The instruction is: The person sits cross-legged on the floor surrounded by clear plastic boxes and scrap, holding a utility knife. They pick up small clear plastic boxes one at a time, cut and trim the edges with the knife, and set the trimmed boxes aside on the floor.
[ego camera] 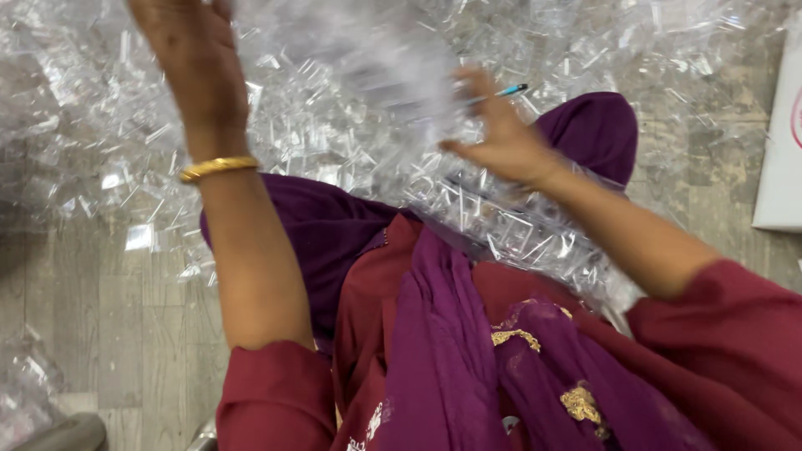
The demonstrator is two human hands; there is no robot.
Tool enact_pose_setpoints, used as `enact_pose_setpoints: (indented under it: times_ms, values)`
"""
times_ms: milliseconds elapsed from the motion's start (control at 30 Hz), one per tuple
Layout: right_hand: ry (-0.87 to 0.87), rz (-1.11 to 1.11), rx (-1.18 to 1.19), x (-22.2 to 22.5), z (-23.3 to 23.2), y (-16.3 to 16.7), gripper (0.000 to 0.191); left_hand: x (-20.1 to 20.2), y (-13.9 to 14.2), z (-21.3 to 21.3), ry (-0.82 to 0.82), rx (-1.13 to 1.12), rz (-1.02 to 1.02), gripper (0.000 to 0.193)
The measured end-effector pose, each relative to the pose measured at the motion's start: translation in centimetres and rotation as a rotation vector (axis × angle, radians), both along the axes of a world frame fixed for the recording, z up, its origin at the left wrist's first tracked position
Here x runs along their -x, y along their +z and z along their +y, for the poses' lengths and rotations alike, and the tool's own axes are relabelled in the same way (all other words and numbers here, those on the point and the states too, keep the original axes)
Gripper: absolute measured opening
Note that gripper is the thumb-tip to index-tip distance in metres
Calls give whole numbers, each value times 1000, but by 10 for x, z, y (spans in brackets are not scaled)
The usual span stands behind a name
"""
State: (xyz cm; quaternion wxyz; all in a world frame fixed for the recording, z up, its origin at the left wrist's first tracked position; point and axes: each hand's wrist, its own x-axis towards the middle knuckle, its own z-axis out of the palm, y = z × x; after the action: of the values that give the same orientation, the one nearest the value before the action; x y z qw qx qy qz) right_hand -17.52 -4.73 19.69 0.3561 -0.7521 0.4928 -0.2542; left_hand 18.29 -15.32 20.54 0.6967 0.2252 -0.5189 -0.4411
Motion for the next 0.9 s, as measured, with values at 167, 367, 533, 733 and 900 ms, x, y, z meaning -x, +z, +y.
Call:
enact_pose_setpoints:
  times_ms: [167, 367, 533, 733, 900]
  values:
    - [-262, -111, 110, 143, 63, 41, 80, 133, 9, 14, -41, 60, -288, 22]
    - [-654, -65, 170, 240, 189, 22, 87, 268, 46, 59, -594, 79, -215, 33]
    - [-726, -343, 49, 286, 263, -1, 80, 327, 67, 87, -709, 39, -330, 42]
    - [-765, -348, 212, 299, 305, -32, 82, 361, 68, 103, -684, 221, -478, 45]
    - [-888, -394, 129, 301, 326, -39, 73, 384, 51, 125, -639, 200, -312, 46]
